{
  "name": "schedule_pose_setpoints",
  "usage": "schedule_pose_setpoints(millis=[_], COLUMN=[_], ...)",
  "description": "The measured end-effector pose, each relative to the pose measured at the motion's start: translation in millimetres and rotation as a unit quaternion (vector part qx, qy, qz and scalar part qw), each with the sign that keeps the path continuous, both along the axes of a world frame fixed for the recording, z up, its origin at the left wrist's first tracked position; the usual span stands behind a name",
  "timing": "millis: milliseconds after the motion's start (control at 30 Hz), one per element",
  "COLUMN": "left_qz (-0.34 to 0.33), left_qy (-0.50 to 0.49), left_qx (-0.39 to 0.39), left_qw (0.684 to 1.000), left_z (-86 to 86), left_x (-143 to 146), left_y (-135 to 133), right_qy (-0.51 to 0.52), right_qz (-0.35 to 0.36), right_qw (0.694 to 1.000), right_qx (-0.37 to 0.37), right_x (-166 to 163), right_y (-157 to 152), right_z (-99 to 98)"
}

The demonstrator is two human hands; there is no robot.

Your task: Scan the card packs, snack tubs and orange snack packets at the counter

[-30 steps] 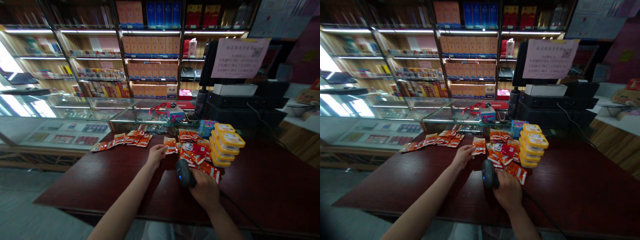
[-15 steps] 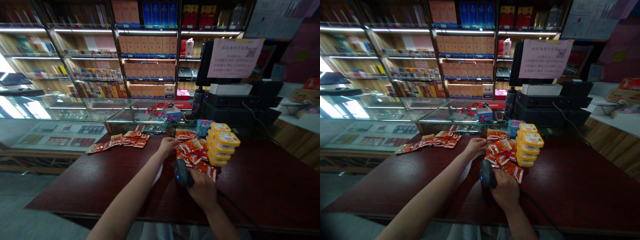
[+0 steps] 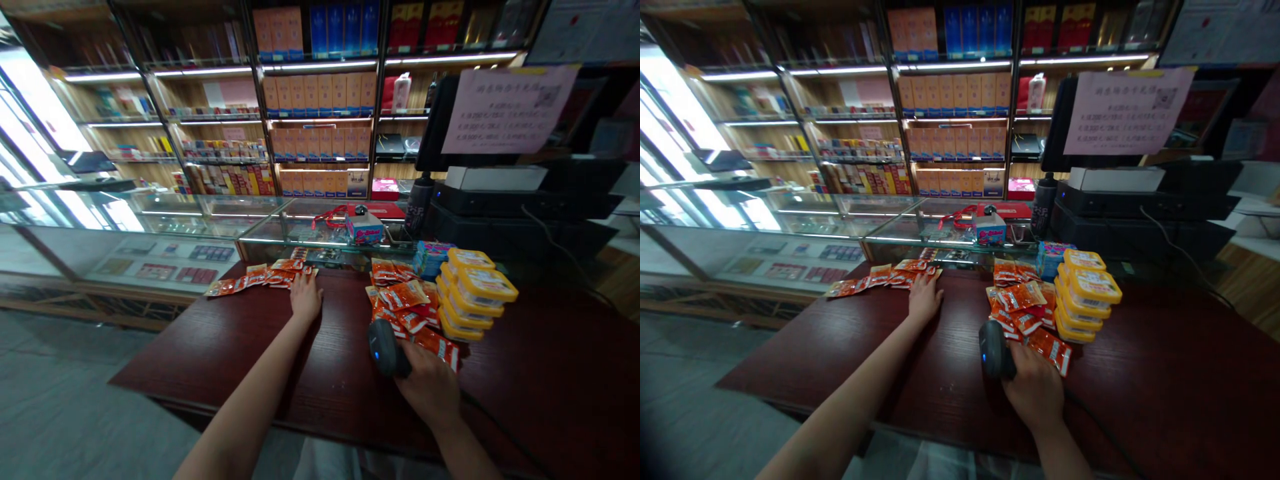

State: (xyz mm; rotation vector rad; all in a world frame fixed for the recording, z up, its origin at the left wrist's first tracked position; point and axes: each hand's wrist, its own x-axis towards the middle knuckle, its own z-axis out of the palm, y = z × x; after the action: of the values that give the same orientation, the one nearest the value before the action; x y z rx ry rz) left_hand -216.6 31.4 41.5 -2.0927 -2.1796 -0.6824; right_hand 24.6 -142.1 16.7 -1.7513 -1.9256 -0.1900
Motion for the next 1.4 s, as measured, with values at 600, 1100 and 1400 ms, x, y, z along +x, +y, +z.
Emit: schedule_pose_setpoints(millis=[600,1100,1400], left_qz=[0.099,-0.091,-0.171], left_qy=[0.008,-0.544,-0.674], left_qx=[-0.046,0.111,0.006], left_qw=[0.994,0.827,0.718], left_z=[12.8,-25.8,-36.3], left_x=[-12.7,4.5,17.5], left_y=[-26.2,-25.3,-28.6], right_qy=[0.003,-0.003,0.248], right_qz=[0.009,0.007,0.051], right_qw=[1.0,1.0,0.965], right_qx=[0.002,-0.014,-0.07], right_x=[2.2,0.5,-6.7], right_y=[0.6,1.4,2.5], right_z=[-5.0,-0.6,46.5])
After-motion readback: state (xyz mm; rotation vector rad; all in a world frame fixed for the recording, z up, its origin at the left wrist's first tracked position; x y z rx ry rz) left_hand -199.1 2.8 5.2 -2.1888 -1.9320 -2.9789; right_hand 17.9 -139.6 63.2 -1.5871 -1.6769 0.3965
